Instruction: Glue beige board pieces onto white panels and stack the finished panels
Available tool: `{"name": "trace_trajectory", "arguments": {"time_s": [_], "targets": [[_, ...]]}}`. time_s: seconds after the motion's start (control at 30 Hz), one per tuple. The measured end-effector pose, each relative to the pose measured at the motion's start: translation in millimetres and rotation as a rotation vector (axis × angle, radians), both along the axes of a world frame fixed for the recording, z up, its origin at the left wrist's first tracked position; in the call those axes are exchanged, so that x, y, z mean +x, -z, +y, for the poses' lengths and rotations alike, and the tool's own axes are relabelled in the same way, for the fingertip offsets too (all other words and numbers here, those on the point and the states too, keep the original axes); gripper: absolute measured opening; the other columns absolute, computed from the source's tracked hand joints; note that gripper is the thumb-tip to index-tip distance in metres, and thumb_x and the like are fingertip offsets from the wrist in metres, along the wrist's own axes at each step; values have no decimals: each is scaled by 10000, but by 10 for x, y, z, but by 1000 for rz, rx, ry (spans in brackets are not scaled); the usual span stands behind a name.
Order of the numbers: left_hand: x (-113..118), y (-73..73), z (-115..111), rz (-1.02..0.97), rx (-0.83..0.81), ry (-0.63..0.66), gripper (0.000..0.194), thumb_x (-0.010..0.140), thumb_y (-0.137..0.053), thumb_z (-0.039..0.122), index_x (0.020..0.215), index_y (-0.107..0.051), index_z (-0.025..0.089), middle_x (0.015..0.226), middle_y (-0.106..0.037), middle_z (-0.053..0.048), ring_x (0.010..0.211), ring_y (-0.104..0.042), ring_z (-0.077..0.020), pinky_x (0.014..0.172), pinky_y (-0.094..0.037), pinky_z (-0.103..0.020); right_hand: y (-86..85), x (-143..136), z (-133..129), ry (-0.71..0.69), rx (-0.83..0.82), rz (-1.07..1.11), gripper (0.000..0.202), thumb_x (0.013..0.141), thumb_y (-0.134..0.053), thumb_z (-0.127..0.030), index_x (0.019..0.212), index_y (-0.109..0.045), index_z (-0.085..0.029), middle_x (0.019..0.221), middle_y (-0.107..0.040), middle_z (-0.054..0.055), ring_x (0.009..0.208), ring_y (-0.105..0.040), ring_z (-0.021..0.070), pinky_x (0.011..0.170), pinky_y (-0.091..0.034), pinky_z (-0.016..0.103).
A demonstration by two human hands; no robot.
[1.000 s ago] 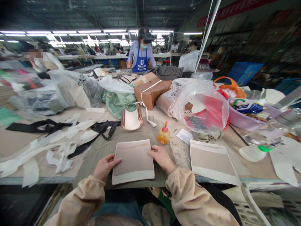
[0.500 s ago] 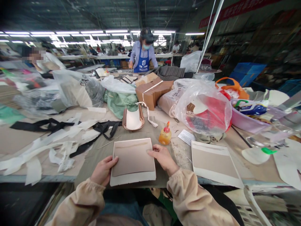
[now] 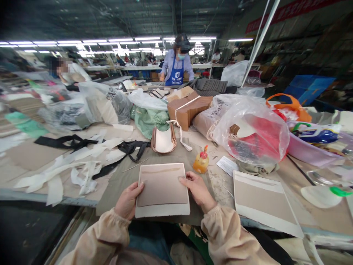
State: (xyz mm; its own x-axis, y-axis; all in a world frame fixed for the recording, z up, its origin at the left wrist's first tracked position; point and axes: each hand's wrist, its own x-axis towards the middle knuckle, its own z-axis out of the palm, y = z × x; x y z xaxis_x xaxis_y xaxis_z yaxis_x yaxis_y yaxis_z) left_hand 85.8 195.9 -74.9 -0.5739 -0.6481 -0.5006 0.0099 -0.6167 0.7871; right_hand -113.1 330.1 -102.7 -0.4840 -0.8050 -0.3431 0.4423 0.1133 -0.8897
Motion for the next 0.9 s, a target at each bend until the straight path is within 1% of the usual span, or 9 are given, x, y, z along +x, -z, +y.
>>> {"name": "trace_trajectory", "arguments": {"time_s": [0.27, 0.4, 0.47, 0.6, 0.67, 0.73, 0.77, 0.83, 0.9], "targets": [[-22, 35, -16, -89, -119, -6, 405, 617, -734, 406, 871, -612, 115, 758, -691, -75, 646, -643, -196, 611, -521, -305, 45, 6, -14, -56, 49, 76, 351, 678, -692, -444, 887, -585, -184, 822, -668, 40, 728, -609, 207, 662, -471, 320], [-18, 93, -132, -369, -494, 122, 411, 697, -615, 478, 882, -625, 111, 762, -691, -75, 658, -638, -204, 587, -496, -287, 149, 20, -51, -59, 181, 436, 290, 726, -615, -458, 831, -582, -189, 749, -654, 26, 703, -603, 202, 628, -451, 306], [-29, 138, -203, -497, -657, 166, 396, 701, -592, 487, 840, -638, 120, 721, -681, -59, 654, -623, -205, 562, -465, -271, 200, 45, -79, -58, 252, 589, 288, 746, -580, -450, 879, -581, -194, 714, -645, 13, 685, -606, 198, 627, -448, 306], [-57, 223, -321, -652, -805, 212, 304, 688, -599, 453, 732, -646, 156, 639, -633, -33, 633, -575, -205, 565, -404, -273, 224, 91, -116, -35, 370, 872, 328, 771, -555, -399, 1042, -550, -215, 709, -638, -11, 676, -608, 183, 646, -440, 298], [-54, 242, -370, -716, -860, 241, 266, 681, -609, 423, 718, -639, 161, 629, -613, -35, 642, -567, -215, 596, -399, -291, 164, 63, -86, -37, 403, 1011, 252, 796, -529, -393, 984, -568, -230, 730, -643, -3, 683, -607, 181, 638, -429, 291], [-29, 225, -399, -772, -894, 280, 303, 694, -603, 399, 852, -634, 141, 688, -624, -50, 672, -580, -234, 634, -418, -322, 53, -35, 3, -27, 468, 1147, 197, 831, -481, -407, 835, -579, -236, 720, -641, 9, 674, -603, 184, 622, -411, 291], [-10, 199, -395, -801, -945, 294, 378, 709, -594, 391, 968, -610, 117, 757, -636, -73, 716, -592, -249, 666, -435, -345, -14, -114, 72, -33, 525, 1204, 233, 844, -458, -422, 760, -568, -234, 701, -636, 17, 663, -600, 190, 611, -401, 297], [31, 107, -331, -840, -1171, 297, 559, 745, -571, 384, 1193, -492, 60, 970, -617, -150, 895, -586, -290, 790, -444, -409, -137, -314, 247, -96, 697, 1251, 332, 850, -425, -479, 667, -542, -228, 649, -622, 38, 640, -598, 214, 590, -388, 318], [48, -13, -176, -795, -1474, 331, 618, 782, -547, 361, 1302, -399, 61, 1210, -501, -207, 1134, -474, -317, 948, -375, -454, -205, -529, 428, -166, 903, 1217, 413, 819, -416, -581, 686, -566, -219, 642, -625, 77, 649, -606, 262, 590, -396, 356]]}}
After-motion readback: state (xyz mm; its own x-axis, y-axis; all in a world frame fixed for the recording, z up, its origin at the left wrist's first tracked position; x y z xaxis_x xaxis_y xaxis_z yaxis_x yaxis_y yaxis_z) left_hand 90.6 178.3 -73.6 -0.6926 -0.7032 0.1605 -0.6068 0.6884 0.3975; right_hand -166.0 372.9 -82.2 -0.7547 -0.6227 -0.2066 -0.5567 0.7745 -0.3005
